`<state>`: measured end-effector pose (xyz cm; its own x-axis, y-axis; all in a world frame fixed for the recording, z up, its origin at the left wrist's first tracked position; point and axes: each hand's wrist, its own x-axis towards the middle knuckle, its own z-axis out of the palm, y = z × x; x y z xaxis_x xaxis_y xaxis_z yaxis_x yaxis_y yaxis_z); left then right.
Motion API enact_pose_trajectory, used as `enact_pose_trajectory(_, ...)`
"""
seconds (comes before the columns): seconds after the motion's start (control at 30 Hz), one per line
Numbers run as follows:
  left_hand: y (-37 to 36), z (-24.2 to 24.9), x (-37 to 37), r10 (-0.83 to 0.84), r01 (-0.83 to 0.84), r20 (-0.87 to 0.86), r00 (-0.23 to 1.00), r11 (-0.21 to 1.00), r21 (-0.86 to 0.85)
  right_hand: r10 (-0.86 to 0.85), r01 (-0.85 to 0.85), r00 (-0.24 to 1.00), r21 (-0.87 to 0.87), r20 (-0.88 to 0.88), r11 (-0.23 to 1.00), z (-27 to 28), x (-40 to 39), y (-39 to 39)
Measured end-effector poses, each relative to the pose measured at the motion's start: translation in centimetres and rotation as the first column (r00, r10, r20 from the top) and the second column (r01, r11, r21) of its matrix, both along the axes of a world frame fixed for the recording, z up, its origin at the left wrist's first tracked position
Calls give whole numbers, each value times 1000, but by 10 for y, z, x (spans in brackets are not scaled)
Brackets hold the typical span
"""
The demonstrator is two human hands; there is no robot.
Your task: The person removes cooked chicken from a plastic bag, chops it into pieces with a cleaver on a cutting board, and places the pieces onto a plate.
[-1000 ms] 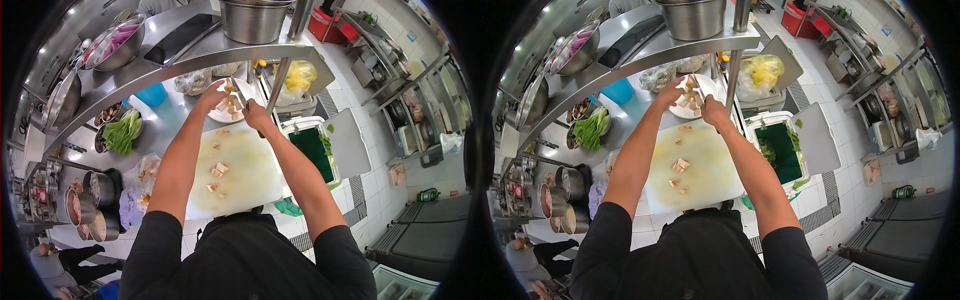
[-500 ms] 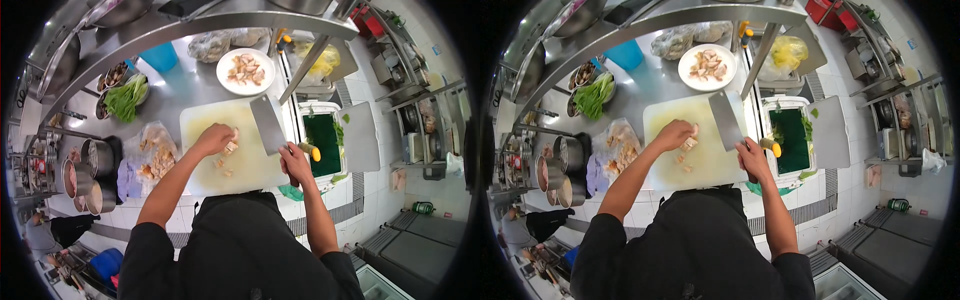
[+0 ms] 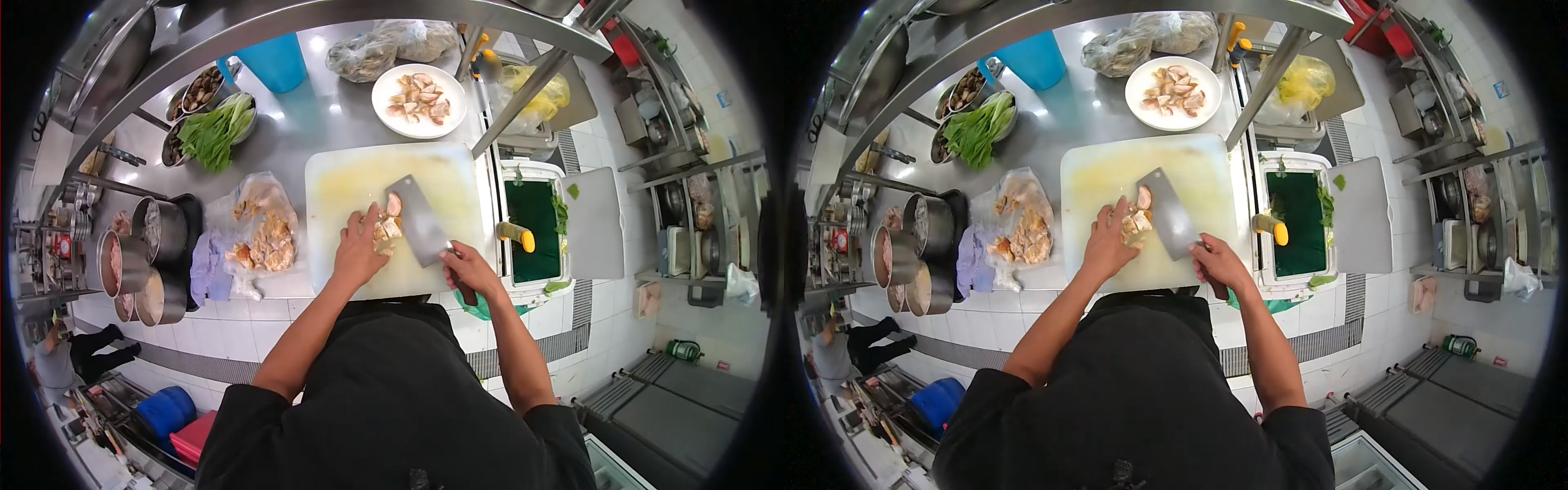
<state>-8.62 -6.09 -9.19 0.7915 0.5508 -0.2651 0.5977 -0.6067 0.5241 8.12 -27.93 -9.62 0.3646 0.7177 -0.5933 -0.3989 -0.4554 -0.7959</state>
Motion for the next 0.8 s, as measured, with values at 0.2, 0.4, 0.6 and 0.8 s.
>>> enact_pose_trajectory(0.2,13,-26,27,12,-5,227,974,999,-33,97,-94,993,31,-73,995,-14,-16,24)
enact_pose_trajectory(0.4,49,-9,83,18,20,347,938,994,-106,-61,69,994,83,-94,994,21,5,49)
enact_pose_trajectory(0.6,121,37,184,-68,169,558,827,977,-131,-96,62,870,86,483,994,79,81,107)
enact_pose_trajectory(0.8,75,3,105,-61,41,240,969,995,90,-51,63,256,36,965,997,133,94,124)
